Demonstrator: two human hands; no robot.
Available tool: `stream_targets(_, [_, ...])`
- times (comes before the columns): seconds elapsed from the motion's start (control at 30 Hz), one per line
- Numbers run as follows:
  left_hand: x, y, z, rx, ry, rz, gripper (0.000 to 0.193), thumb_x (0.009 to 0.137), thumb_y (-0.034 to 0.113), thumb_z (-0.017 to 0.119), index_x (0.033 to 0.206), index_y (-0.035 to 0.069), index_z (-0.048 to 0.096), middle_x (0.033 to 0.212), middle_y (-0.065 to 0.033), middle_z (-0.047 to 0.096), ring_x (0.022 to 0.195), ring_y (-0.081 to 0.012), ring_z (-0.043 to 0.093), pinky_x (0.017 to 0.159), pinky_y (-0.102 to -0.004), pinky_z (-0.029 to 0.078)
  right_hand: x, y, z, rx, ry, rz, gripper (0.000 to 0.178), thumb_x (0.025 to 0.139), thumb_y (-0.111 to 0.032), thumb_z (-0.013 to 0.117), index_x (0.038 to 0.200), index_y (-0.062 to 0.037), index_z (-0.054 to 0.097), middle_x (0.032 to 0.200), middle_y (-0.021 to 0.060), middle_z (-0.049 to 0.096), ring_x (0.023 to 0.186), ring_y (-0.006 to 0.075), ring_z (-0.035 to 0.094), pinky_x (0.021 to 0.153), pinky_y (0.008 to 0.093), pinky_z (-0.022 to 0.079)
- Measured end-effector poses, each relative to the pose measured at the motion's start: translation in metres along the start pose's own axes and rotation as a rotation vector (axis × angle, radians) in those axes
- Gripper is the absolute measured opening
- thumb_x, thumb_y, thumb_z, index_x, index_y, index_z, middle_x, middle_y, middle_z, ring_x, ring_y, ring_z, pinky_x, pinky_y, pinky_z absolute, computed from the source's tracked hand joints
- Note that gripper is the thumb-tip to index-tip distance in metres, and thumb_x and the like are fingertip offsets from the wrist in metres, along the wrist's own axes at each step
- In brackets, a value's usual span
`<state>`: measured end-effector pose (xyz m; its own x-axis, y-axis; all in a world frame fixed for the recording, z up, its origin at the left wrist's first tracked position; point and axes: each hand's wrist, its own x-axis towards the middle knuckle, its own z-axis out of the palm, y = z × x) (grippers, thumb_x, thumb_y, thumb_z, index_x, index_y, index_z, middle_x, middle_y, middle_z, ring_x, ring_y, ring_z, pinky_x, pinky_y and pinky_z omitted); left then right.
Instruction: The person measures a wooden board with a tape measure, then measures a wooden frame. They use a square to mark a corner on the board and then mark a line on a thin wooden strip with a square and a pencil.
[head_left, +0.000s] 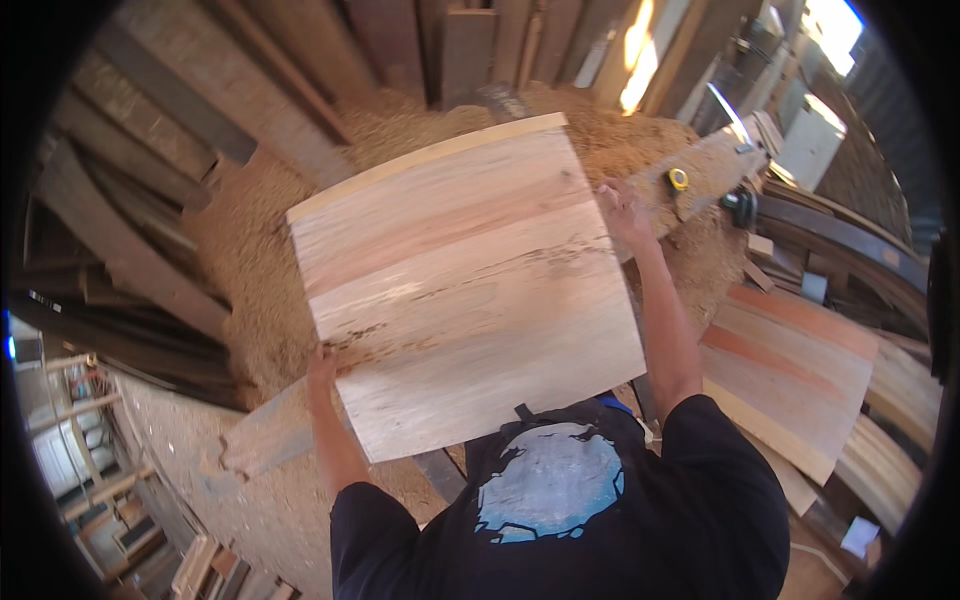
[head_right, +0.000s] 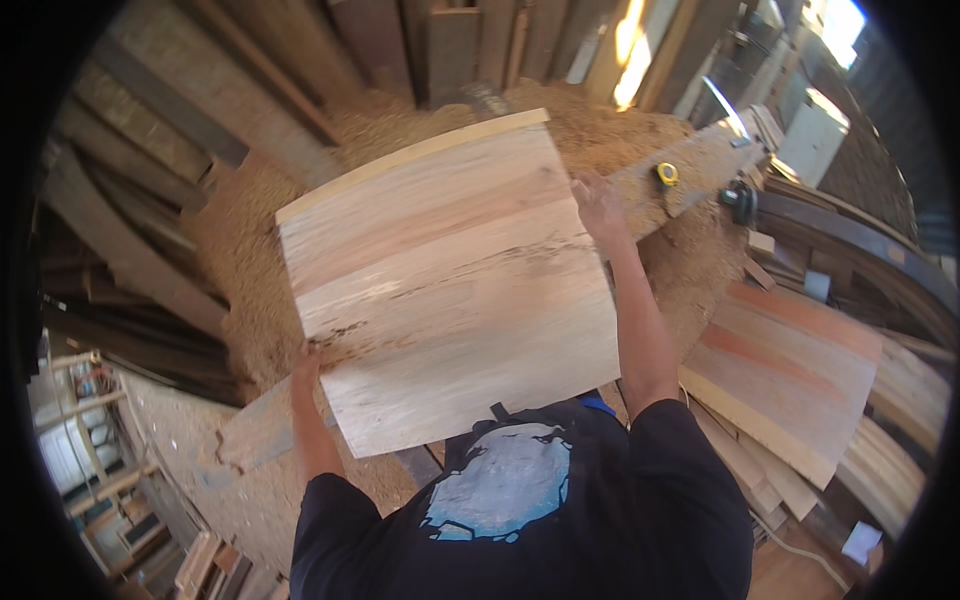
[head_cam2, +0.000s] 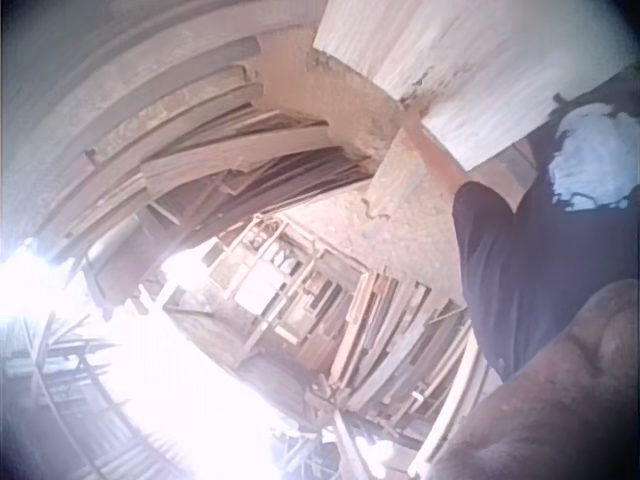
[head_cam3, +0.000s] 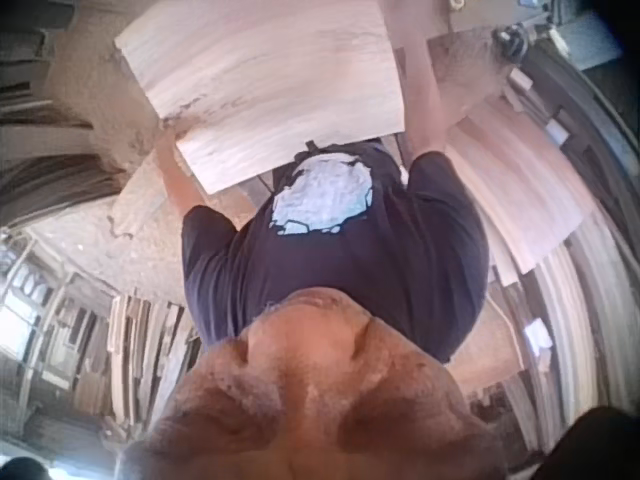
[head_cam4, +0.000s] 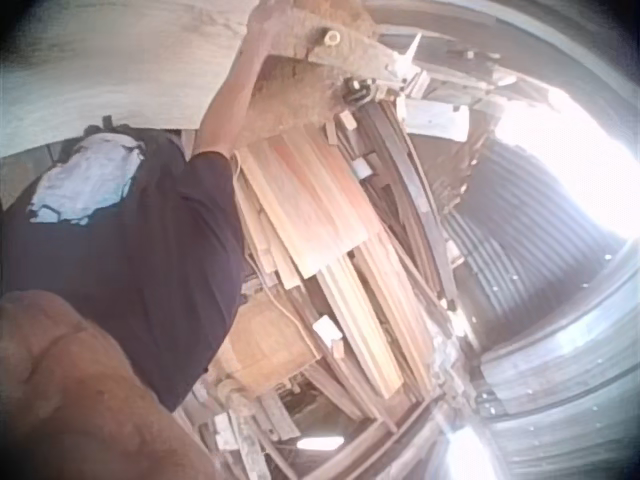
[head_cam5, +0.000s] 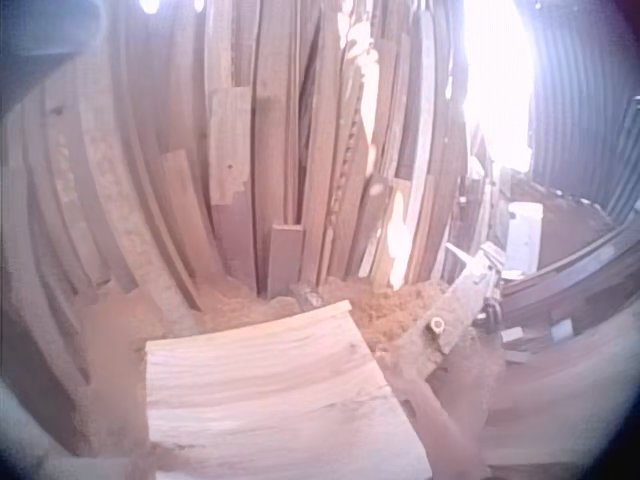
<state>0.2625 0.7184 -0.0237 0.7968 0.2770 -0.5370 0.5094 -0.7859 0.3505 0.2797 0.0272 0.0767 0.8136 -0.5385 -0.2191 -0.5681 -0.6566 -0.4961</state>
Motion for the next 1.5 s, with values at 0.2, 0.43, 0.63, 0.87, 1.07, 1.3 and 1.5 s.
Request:
stream_targets(0.2, [-0.025, -0.021, 0.039, -0.039, 0.124, 0.074, 0.068, 0.094, 0.04, 0.067, 0.147, 0.003, 0.046, 0.147, -0.0243, 0.049, 0.134, -0.0405, 0.049, 0.111, -0.0458, 0.04, -0.051, 0.13, -0.041, -0.029, 0.019, -0.105, 0.039, 0.098, -0.036, 0.058, 0.112, -0.0018, 0.069, 0.111, 0.0251, 0.069, 0.108, 0.0434, 0.064, 0.091, 0.0475, 0.051])
stream_targets(0.43, [-0.199, -0.021, 0.106, 0.15, 0.275, -0.406, 0.104, 0.082, 0.061, 0.072, 0.158, 0.009, 0.026, 0.16, -0.0245, 0.028, 0.149, -0.0444, 0.023, 0.121, -0.0559, 0.02, -0.171, 0.201, -0.005, -0.119, -0.411, 0.161, 0.04, 0.094, -0.035, 0.059, 0.103, 0.0024, 0.069, 0.115, 0.0251, 0.069, 0.113, 0.0416, 0.064, 0.098, 0.0486, 0.05])
stream_targets(0.63, [-0.314, 0.022, 0.195, -0.179, 0.036, -0.318, 0.086, 0.085, 0.049, 0.076, 0.144, 0.0, 0.038, 0.148, -0.0295, 0.04, 0.12, -0.038, 0.057, 0.098, -0.0567, 0.047, -0.192, 0.208, 0.009, 0.04, -0.417, 0.101, 0.038, 0.091, -0.033, 0.062, 0.107, 0.0014, 0.068, 0.112, 0.0256, 0.069, 0.111, 0.0421, 0.065, 0.095, 0.048, 0.051])
stream_targets(0.87, [-0.27, 0.031, 0.265, -1.657, -0.048, -0.591, 0.069, 0.099, 0.051, 0.059, 0.151, 0.011, 0.037, 0.155, -0.0152, 0.041, 0.135, -0.0312, 0.048, 0.112, -0.0568, 0.037, -0.197, 0.211, 0.011, 0.073, -0.44, 0.029, 0.04, 0.09, -0.035, 0.062, 0.103, 0.0029, 0.069, 0.108, 0.0267, 0.069, 0.107, 0.0429, 0.065, 0.093, 0.0492, 0.051])
stream_targets(1.07, [-0.286, 0.037, 0.258, -1.853, 0.041, -0.444, 0.062, 0.099, 0.034, 0.066, 0.151, 0.016, 0.038, 0.155, -0.0077, 0.043, 0.145, -0.0304, 0.037, 0.122, -0.061, 0.017, -0.214, 0.221, 0.027, 0.136, -0.289, 0.016, 0.046, 0.095, -0.038, 0.06, 0.109, 0.0048, 0.068, 0.111, 0.0311, 0.067, 0.113, 0.0455, 0.063, 0.096, 0.0503, 0.05])
stream_targets(1.3, [-0.342, 0.053, 0.219, -1.834, -0.089, -0.233, 0.051, 0.087, 0.017, 0.076, 0.134, 0.014, 0.055, 0.133, -0.0079, 0.062, 0.124, -0.0301, 0.06, 0.097, -0.0565, 0.055, -0.222, 0.221, -0.014, 0.564, -0.328, 0.143, 0.049, 0.102, -0.035, 0.056, 0.108, 0.0134, 0.066, 0.096, 0.0189, 0.073, 0.084, 0.0251, 0.068, 0.075, 0.0399, 0.05])
stream_targets(1.5, [-0.395, 0.069, 0.11, -1.712, -0.275, 0.079, 0.044, 0.086, 0.013, 0.075, 0.126, 0.007, 0.059, 0.115, -0.0116, 0.07, 0.101, -0.027, 0.071, 0.077, -0.0465, 0.066, -0.276, 0.199, -0.136, 1.396, -0.665, 0.135, 0.047, 0.102, -0.032, 0.057, 0.127, 0.0074, 0.062, 0.108, 0.0141, 0.072, 0.099, 0.0235, 0.071, 0.085, 0.039, 0.057])
